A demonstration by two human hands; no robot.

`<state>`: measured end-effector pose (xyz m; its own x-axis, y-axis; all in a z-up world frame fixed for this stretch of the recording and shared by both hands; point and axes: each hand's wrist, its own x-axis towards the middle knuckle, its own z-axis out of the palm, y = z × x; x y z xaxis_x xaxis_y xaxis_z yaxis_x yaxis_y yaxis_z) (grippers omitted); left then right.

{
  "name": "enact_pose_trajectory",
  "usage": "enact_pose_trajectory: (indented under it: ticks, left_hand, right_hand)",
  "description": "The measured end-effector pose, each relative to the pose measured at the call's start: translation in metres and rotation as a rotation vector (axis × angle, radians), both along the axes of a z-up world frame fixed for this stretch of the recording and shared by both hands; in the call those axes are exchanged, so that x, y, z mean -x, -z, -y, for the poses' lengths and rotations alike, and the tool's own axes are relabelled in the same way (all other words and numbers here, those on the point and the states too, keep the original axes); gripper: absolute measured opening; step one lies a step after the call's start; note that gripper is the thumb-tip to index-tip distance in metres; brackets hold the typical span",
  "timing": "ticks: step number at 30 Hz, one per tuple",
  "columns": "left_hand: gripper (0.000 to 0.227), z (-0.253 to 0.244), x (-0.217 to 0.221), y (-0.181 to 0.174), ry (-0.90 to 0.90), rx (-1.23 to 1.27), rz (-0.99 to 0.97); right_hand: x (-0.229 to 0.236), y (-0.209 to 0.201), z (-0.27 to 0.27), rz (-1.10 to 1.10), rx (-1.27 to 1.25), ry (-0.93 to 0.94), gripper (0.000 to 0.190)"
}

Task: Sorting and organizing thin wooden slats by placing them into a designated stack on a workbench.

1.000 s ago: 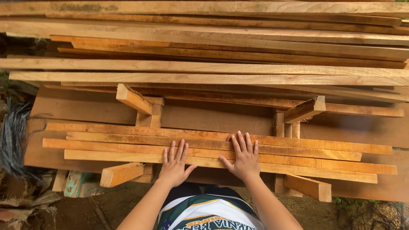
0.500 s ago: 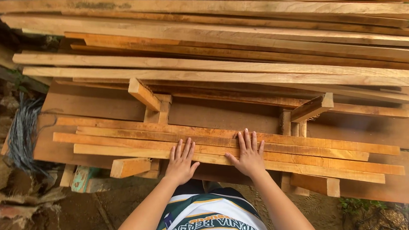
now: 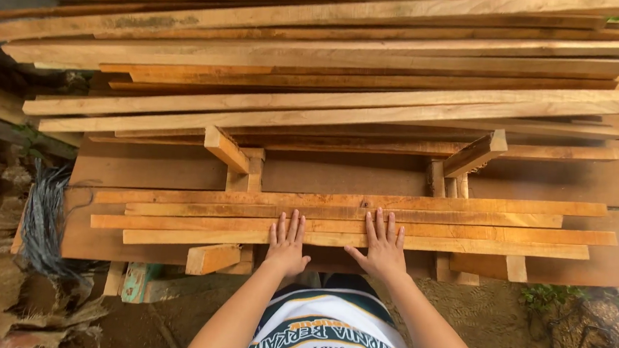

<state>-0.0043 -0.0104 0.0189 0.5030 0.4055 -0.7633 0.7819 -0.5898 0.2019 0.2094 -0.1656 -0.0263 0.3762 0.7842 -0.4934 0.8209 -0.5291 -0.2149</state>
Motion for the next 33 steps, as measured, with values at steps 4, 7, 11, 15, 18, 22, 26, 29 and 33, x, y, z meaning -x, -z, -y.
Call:
enact_pose_trajectory:
  ticks: [4, 7, 11, 15, 18, 22, 26, 29, 33]
  left_hand:
    - [0.104, -0.002, -0.002, 0.006, 0.008, -0.002, -0.01]
    - [0.107, -0.005, -0.004, 0.007, 0.016, -0.009, -0.024]
    - [0.111, -0.004, -0.006, 0.003, 0.027, -0.006, -0.052]
    - [0.117, -0.003, -0.009, -0.004, 0.026, 0.008, -0.075]
    - [0.127, -0.004, -0.009, -0.009, 0.039, 0.019, -0.101]
    - [0.13, -0.007, -0.011, -0.019, 0.026, 0.024, -0.083]
    - [0.127, -0.009, -0.014, -0.013, 0.021, 0.017, -0.085]
    - [0.116, -0.008, -0.016, -0.011, 0.004, -0.021, -0.085]
    - [0.106, 0.005, -0.031, -0.008, -0.095, -0.099, -0.08]
  right_hand:
    - [0.0, -0.001, -0.003, -0.019, -0.021, 0.018, 0.106]
    - [0.001, -0.006, -0.006, 0.007, -0.014, 0.028, 0.106]
    - [0.002, -0.021, -0.009, -0.017, 0.022, 0.033, 0.106]
    - [-0.001, -0.024, -0.009, -0.062, 0.063, 0.022, 0.103]
    - [-0.005, -0.03, -0.01, -0.106, 0.098, 0.004, 0.104]
    - [-0.025, -0.046, -0.012, -0.167, 0.123, -0.024, 0.098]
    - [-0.059, -0.037, -0.007, -0.087, 0.017, 0.078, 0.111]
    - [-0.07, -0.032, -0.008, -0.082, 0.02, 0.064, 0.116]
    - [-0.069, -0.032, -0.005, -0.094, 0.06, 0.045, 0.119]
